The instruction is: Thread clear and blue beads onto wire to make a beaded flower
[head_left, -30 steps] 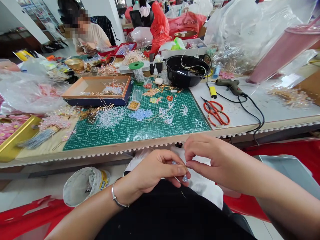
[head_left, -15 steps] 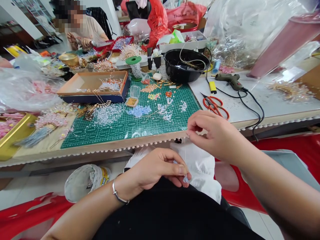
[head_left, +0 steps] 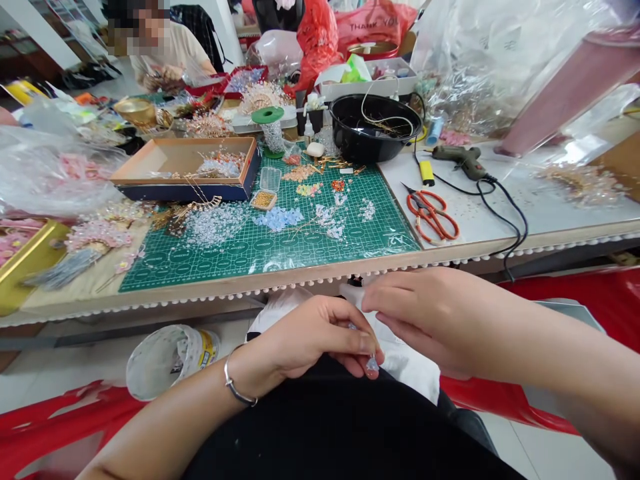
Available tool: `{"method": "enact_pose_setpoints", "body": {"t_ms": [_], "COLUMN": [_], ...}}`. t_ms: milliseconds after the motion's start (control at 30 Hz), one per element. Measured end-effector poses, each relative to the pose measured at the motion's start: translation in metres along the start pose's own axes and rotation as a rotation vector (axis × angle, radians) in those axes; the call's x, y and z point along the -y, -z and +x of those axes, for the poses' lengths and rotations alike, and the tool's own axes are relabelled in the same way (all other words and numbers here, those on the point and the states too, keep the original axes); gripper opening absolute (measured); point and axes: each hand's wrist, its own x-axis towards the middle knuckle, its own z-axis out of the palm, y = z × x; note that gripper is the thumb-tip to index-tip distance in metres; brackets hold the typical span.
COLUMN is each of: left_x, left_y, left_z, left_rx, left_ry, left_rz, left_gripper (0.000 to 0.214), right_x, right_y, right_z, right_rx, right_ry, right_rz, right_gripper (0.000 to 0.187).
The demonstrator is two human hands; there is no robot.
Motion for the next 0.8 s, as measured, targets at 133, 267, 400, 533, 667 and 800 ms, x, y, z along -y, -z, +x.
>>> {"method": "enact_pose_setpoints", "body": {"t_ms": [133, 267, 400, 533, 667, 800], "left_x": [0.002, 0.002, 0.001, 0.002, 0.002, 0.001], "left_y": [0.002, 0.002, 0.000, 0.000, 0.001, 0.003], "left_z": [-0.002, -0.003, -0.002, -0.001, -0.001, -0.003], "left_rx": [0.010, 0.025, 0.022, 0.062, 0.065, 0.040], "left_ry": [0.011, 0.024, 0.047, 0.045, 0.024, 0.020], "left_rz": [0.009, 0.035, 0.055, 0.078, 0.126, 0.174], "left_gripper": [0.007, 0.006, 0.004, 0.007, 0.008, 0.012], "right_x": [-0.006, 0.001, 0.006, 0.006, 0.007, 0.003], "right_y": [-0.001, -0.001, -0.006, -0.011, -0.019, -0.030], "right_z": [-0.001, 0.000, 0.002, 0.002, 0.001, 0.001], "right_rx": [0.228, 0.205, 0.101, 0.066, 0.052, -0.004], "right_ry": [-0.001, -0.013, -0.004, -0.050, -0.061, -0.085], "right_rz": [0.096, 0.117, 0.086, 0.074, 0.077, 0.058], "right_gripper": [0.018, 0.016, 0.021, 0.022, 0.019, 0.016]}}
